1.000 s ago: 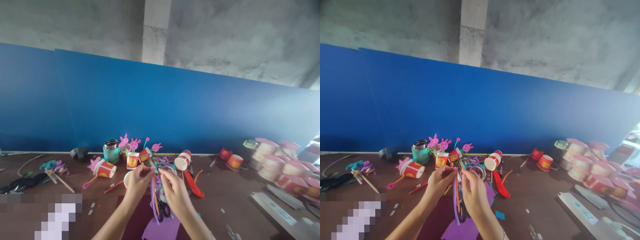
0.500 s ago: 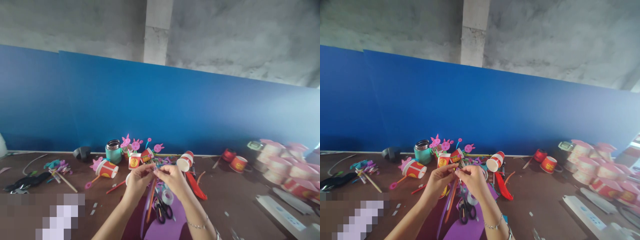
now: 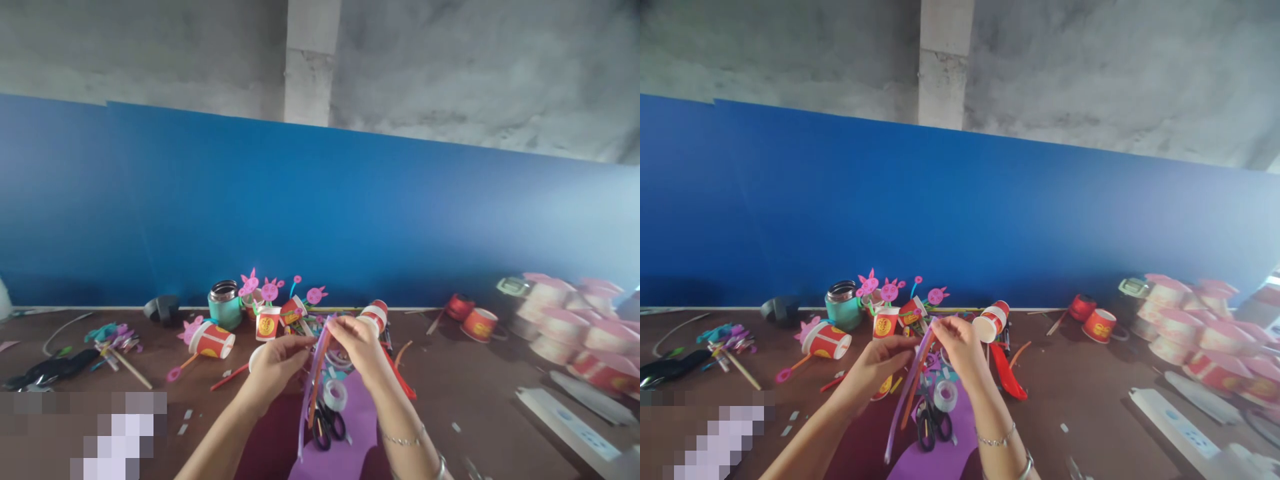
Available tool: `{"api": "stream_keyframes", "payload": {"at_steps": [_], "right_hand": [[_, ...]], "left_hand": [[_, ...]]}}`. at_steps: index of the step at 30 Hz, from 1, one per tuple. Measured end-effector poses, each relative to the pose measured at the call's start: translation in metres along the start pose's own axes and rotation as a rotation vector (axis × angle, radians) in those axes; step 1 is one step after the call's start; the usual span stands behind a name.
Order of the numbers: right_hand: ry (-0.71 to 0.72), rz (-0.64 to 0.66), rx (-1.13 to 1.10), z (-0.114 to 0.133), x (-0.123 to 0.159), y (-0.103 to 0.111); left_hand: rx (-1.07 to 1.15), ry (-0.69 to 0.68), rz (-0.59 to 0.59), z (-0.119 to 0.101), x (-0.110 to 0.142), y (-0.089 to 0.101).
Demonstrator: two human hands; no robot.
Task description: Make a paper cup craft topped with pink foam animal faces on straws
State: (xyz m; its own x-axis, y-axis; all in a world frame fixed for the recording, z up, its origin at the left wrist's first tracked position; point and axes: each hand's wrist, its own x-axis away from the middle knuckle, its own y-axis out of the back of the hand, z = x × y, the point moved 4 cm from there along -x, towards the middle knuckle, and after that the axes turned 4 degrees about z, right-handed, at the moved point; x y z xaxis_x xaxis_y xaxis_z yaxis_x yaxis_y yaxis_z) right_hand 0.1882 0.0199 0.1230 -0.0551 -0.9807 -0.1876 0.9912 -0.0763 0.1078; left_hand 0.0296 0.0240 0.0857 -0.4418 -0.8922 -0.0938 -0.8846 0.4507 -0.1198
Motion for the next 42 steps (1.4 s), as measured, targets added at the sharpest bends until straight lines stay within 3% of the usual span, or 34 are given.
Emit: {"api": "stream_keyframes", "payload": {"at_steps": [3,7,10,13,18,23,25,29,34,39,42], "right_hand": [[-0.028,-0.072,-0.102,0.003,0.001,0.005],[0.010,-0.084,-0.248,0.007,0.006,0.000],[0.022,-0.026,-0.326,0.006,0.007,-0.004],[-0.013,0.029,-0.391,0.002,0.006,-0.005],[-0.086,0.151,-0.458,-0.001,0.007,-0.009],[-0.094,0.230,-0.394,0.005,0.012,-0.013],[-0.070,0.247,-0.332,0.007,0.014,-0.013],[-0.015,0.299,-0.121,0.011,0.016,-0.016],[0.024,0.150,-0.001,0.013,0.015,-0.015],[0.071,0.122,0.126,0.012,0.016,-0.020],[0.110,0.115,0.169,0.013,0.017,-0.023]], "left_hand": [[-0.154,-0.233,0.053,-0.015,0.005,-0.006],[-0.489,-0.622,0.026,-0.027,0.013,-0.011],[-0.493,-0.694,0.088,-0.030,0.016,-0.014],[-0.426,-0.614,0.167,-0.037,0.018,-0.014],[-0.322,-0.388,0.197,-0.041,0.020,-0.010],[0.169,-0.204,0.009,-0.023,0.013,-0.004],[0.313,-0.057,0.014,-0.013,0.009,-0.008],[0.356,0.137,0.016,-0.004,0.006,-0.014],[0.207,0.087,-0.129,-0.013,0.008,-0.010],[0.116,0.146,-0.104,-0.012,0.009,-0.012],[0.084,0.109,-0.109,-0.011,0.007,-0.010]]}}
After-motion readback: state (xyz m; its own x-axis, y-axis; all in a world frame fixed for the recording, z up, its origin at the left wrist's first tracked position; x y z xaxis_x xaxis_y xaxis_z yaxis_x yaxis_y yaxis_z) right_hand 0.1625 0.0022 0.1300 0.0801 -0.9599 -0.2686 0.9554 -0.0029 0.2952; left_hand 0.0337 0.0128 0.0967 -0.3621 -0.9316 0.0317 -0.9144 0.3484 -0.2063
